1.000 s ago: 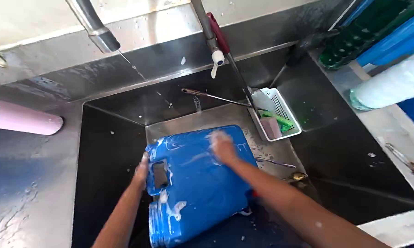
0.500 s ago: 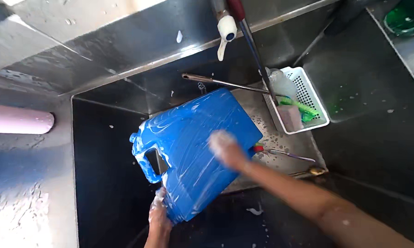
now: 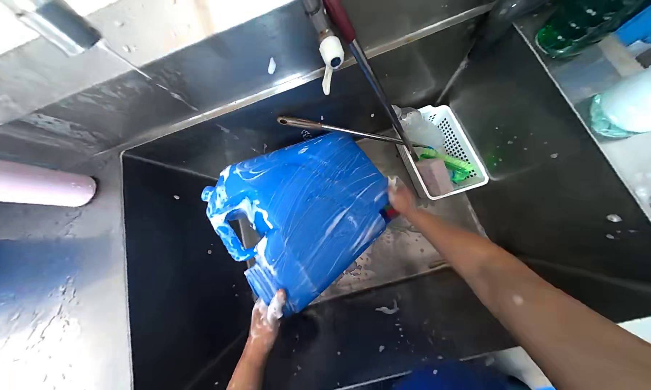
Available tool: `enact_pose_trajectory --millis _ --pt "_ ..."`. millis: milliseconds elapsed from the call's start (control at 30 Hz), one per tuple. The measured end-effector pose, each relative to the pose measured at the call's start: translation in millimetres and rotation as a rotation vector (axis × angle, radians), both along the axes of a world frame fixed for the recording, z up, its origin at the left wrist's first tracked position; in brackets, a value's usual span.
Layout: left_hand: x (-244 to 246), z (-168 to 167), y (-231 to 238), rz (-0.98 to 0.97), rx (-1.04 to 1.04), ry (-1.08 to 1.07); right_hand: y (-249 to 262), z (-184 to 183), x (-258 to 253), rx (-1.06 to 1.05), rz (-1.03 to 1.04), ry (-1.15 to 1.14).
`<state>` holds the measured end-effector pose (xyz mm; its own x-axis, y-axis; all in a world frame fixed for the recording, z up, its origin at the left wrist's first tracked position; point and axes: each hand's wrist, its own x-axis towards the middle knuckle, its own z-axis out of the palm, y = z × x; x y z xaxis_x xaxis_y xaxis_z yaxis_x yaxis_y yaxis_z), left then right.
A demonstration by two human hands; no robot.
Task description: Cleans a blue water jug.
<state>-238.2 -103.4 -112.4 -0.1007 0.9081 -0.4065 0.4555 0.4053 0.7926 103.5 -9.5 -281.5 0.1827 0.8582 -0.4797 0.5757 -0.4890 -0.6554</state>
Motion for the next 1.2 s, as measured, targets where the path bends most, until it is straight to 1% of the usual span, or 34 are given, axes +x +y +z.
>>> enact_pose_trajectory --millis 33,67,100,133,200,233,267,300,333,367,400,433,467,500,533,567,600,633,667,700,733,767,800,833,900,933,967,1000,1033,1100,1133,1200 --pt "24 10 -1 0.053 -0.005 -0.038 8 5 -2 -0.028 -0.04 -0.008" --pt "50 24 -2 0.093 -0.013 -0.083 11 27 -21 0.078 -0.009 -0.029" --pt "72 39 -7 0.111 -0.021 -0.137 5 62 -48 0.254 0.083 -0.003" --pt "87 56 -13 0.118 -0.026 -0.198 -13 110 -76 0.434 0.21 0.063" --pt "94 91 -21 0.162 -0.027 -0.366 -62 208 -111 0.79 0.464 0.202" --pt "89 106 -19 0.206 -0.037 -0.438 -84 237 -115 0.91 0.538 0.205" --pt "85 118 -12 0.285 -0.071 -0.502 -96 244 -110 0.991 0.548 0.151" --pt "78 121 -4 0.358 -0.129 -0.558 -98 229 -93 1.007 0.523 0.046" --pt "71 114 2 0.431 -0.183 -0.602 -89 204 -65 0.946 0.491 -0.085" --pt "65 101 7 0.503 -0.215 -0.637 -74 181 -33 0.823 0.471 -0.173" --pt "63 86 11 0.563 -0.219 -0.676 -63 168 -11 0.703 0.453 -0.215" --pt "64 76 14 0.6 -0.208 -0.716 -59 164 -12 0.635 0.428 -0.242" --pt "69 72 19 0.627 -0.186 -0.754 -63 170 -37 0.645 0.4 -0.267" --pt "74 72 26 0.642 -0.163 -0.793 -72 183 -80 0.696 0.386 -0.259" --pt "76 72 30 0.647 -0.142 -0.833 -88 198 -127 0.775 0.394 -0.194" --pt "75 70 33 0.619 -0.123 -0.841 -101 207 -161 0.848 0.421 -0.129" --pt "67 67 33 0.556 -0.115 -0.763 -105 208 -173 0.879 0.445 -0.088" --pt "54 63 28 0.453 -0.113 -0.603 -101 200 -162 0.866 0.427 -0.106" --pt "37 55 20 0.337 -0.102 -0.456 -91 189 -131 0.762 0.364 -0.159" --pt "21 43 14 0.237 -0.101 -0.311 -79 177 -88 0.621 0.256 -0.2" --pt "7 27 8 0.18 -0.11 -0.18 -68 165 -48 0.515 0.117 -0.227" --pt "-4 12 5 0.166 -0.115 -0.094 -62 155 -27 0.448 0.004 -0.247" --pt "-13 5 7 0.157 -0.104 -0.033 -61 148 -30 0.43 -0.041 -0.283" --pt "-25 5 14 0.141 -0.09 0.012 -65 142 -56 0.456 0.0 -0.304" --pt "-57 7 32 0.112 -0.086 0.064 -91 147 -135 0.51 0.289 -0.264" --pt "-75 8 41 0.102 -0.1 0.09 -101 159 -159 0.49 0.417 -0.192" --pt "-93 7 46 0.101 -0.113 0.123 -104 168 -165 0.457 0.487 -0.14" --pt "-107 7 51 0.106 -0.124 0.152 -103 173 -155 0.411 0.494 -0.138" --pt "-116 7 54 0.112 -0.129 0.168 -99 175 -132 0.318 0.482 -0.169" --pt "-117 8 51 0.115 -0.14 0.173 -96 177 -87 0.099 0.52 -0.224" --pt "-114 8 49 0.126 -0.142 0.18 -101 178 -78 0.029 0.579 -0.235" --pt "-113 6 46 0.148 -0.148 0.199 -114 181 -71 0.011 0.695 -0.225"
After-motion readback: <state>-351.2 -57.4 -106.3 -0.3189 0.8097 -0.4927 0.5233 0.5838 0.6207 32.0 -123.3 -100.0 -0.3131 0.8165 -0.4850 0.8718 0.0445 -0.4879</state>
